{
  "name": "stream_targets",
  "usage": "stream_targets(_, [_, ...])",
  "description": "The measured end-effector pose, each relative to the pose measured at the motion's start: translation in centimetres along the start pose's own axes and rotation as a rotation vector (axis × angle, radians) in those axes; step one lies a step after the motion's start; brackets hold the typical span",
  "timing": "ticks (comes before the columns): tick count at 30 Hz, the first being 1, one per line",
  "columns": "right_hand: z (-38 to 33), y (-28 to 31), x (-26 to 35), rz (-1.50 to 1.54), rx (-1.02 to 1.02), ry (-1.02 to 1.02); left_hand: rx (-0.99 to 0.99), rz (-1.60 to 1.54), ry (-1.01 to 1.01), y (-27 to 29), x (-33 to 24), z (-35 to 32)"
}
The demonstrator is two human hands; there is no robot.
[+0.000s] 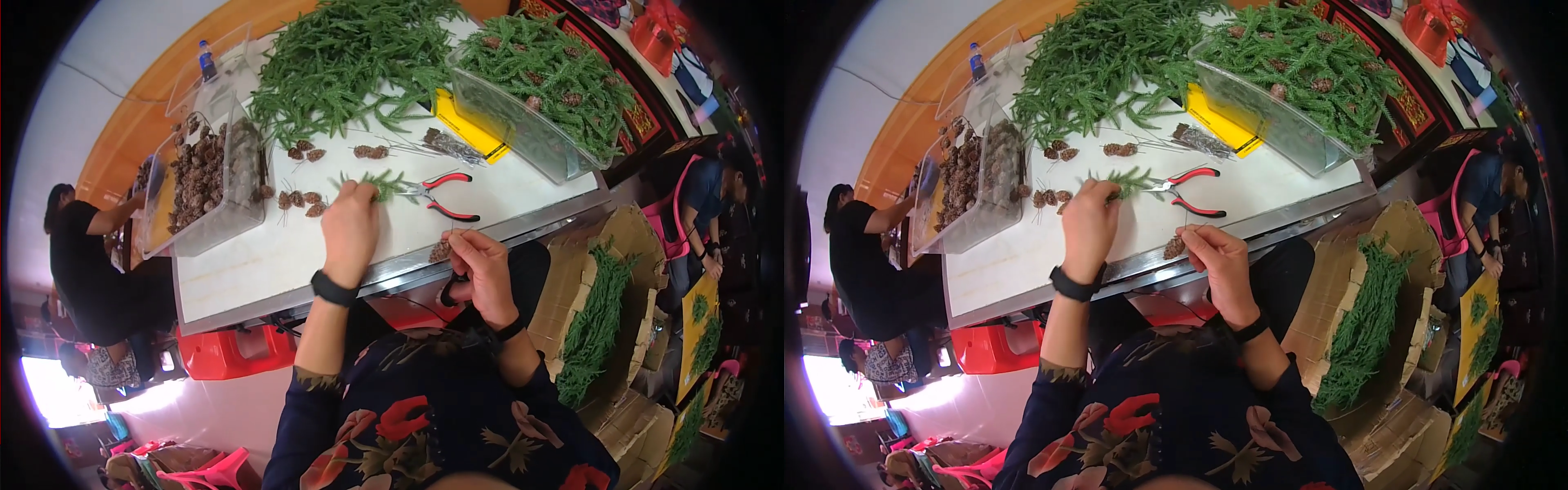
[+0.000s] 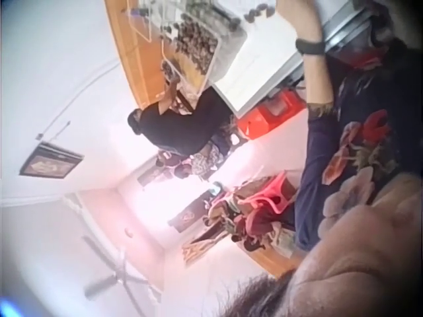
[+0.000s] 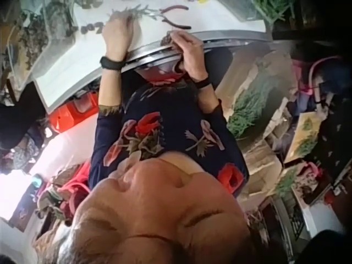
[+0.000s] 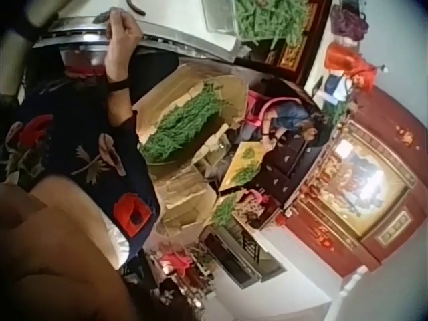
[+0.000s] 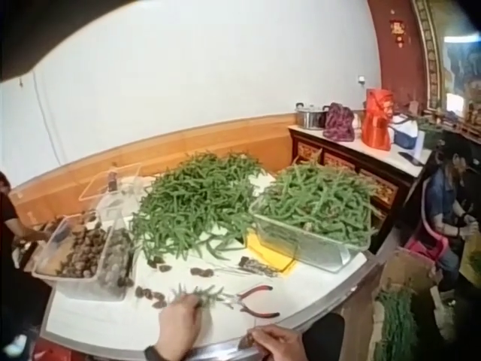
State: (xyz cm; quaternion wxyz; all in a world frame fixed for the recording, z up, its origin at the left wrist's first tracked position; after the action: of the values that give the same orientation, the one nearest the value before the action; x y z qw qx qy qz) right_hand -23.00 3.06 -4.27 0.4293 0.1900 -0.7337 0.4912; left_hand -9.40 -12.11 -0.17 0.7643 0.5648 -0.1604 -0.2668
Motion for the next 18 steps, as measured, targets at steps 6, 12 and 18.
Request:
stream_targets(6, [0.1,-0.9,-0.7,-0.036,0.050,-0.008,-0.207,-0.757,0.318,4.0,6.3,-3.9])
stream_targets(12, [-0.3,-4.6,-1.8,-0.095,0.187,-0.036,-0.492,-0.400,0.197,9.0,6.9,-7.5])
stream_targets(18, [-0.7,-10.0,-0.7,-0.205,0.362,0.028,-0.552,-0.307,0.169,11.6,5.8,-11.1])
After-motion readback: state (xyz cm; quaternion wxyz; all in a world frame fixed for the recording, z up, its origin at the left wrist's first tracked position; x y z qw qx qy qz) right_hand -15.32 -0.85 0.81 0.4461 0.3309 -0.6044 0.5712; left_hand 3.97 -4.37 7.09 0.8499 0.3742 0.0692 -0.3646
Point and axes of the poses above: each hand's wrist, its own z-axis towards the middle knuckle, its own y-axis out of the back of the hand, x = y × z, the point moved 8 cm from there along z, towards the middle knuckle, and after that the axes turned 10 degrees about z, right-handed, at the moved point
